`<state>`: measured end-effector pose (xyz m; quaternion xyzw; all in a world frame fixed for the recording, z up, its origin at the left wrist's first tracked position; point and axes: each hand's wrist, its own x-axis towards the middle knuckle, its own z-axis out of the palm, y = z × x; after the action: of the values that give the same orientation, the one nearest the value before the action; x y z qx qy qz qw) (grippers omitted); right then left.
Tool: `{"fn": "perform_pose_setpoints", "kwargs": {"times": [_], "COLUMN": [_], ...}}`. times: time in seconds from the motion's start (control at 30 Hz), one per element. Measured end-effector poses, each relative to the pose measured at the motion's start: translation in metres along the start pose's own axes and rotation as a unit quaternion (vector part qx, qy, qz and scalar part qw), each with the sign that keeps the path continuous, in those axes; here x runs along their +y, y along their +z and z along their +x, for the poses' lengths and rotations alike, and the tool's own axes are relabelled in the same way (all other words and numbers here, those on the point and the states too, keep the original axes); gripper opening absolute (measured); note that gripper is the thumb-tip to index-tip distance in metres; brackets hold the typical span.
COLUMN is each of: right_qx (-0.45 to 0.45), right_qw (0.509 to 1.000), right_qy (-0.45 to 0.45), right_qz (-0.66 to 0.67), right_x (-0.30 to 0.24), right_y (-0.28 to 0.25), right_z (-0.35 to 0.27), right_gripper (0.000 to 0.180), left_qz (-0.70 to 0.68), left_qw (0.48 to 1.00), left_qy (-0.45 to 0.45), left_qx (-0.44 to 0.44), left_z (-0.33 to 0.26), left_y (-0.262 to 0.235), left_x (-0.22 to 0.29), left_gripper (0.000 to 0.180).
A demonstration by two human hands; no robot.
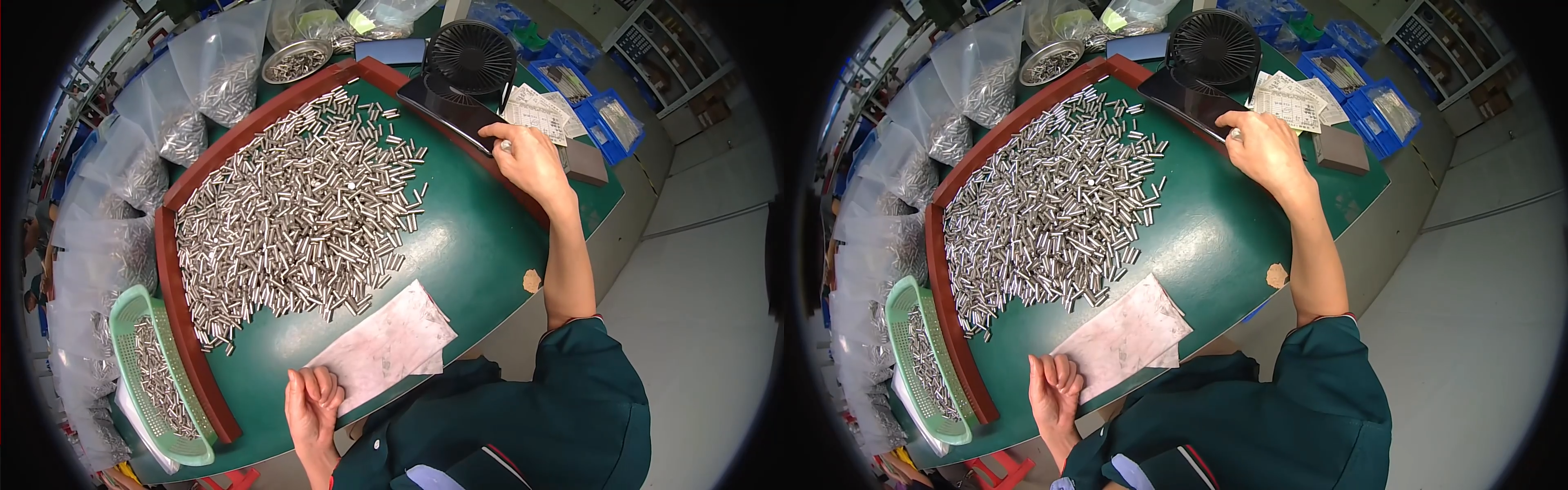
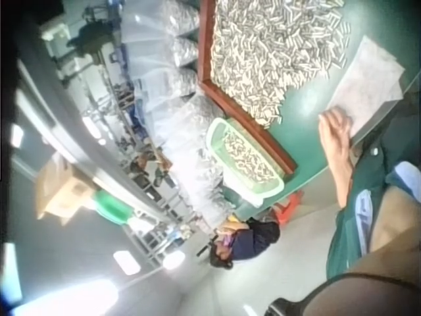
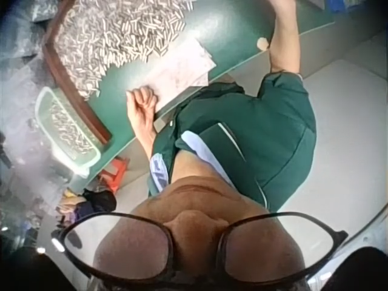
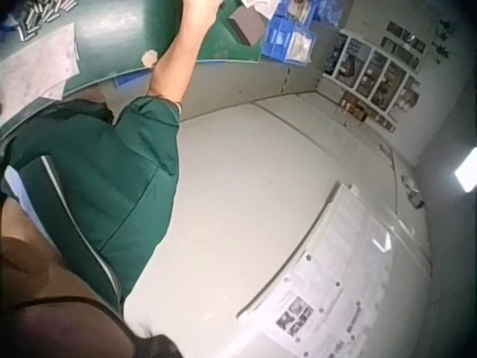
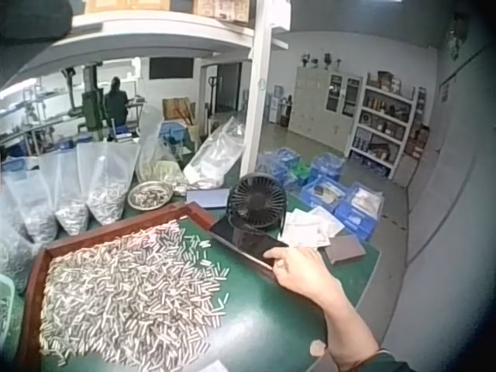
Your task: Manually inserting small white components into metal cylindrical tubes at a factory workbench.
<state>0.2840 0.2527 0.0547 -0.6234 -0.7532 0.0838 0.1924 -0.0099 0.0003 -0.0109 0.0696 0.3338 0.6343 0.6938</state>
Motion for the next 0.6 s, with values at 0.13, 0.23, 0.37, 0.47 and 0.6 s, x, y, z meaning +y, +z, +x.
{"fn": "perform_pose_setpoints", "kwargs": {"times": [0.13,0.23,0.37,0.47,0.6], "right_qx": [0.048,0.056,0.092,0.042,0.054], "right_qw": [0.999,0.998,0.986,0.991,0.984], "right_qy": [-0.018,-0.019,-0.064,-0.026,-0.038], "right_qz": [-0.003,0.027,0.124,0.125,0.167], "right_x": [0.001,-0.006,-0.015,-0.02,-0.024], "right_y": [-0.008,-0.016,-0.019,-0.027,-0.023], "right_z": [-0.008,-0.022,-0.047,-0.065,-0.077], "right_gripper": [0.028,0.024,0.018,0.018,0.015], "left_qz": [0.006,0.009,0.012,0.01,0.018], "left_qw": [1.0,1.0,1.0,1.0,1.0], "left_qy": [0.002,0.004,0.003,0.003,0.009], "left_qx": [0.003,0.0,-0.004,-0.005,0.005], "left_z": [0.0,0.0,0.0,-0.001,-0.005], "left_y": [0.002,0.002,0.003,0.003,0.005], "left_x": [0.0,0.0,0.0,0.0,0.001], "left_gripper": [0.043,0.043,0.043,0.043,0.042]}}
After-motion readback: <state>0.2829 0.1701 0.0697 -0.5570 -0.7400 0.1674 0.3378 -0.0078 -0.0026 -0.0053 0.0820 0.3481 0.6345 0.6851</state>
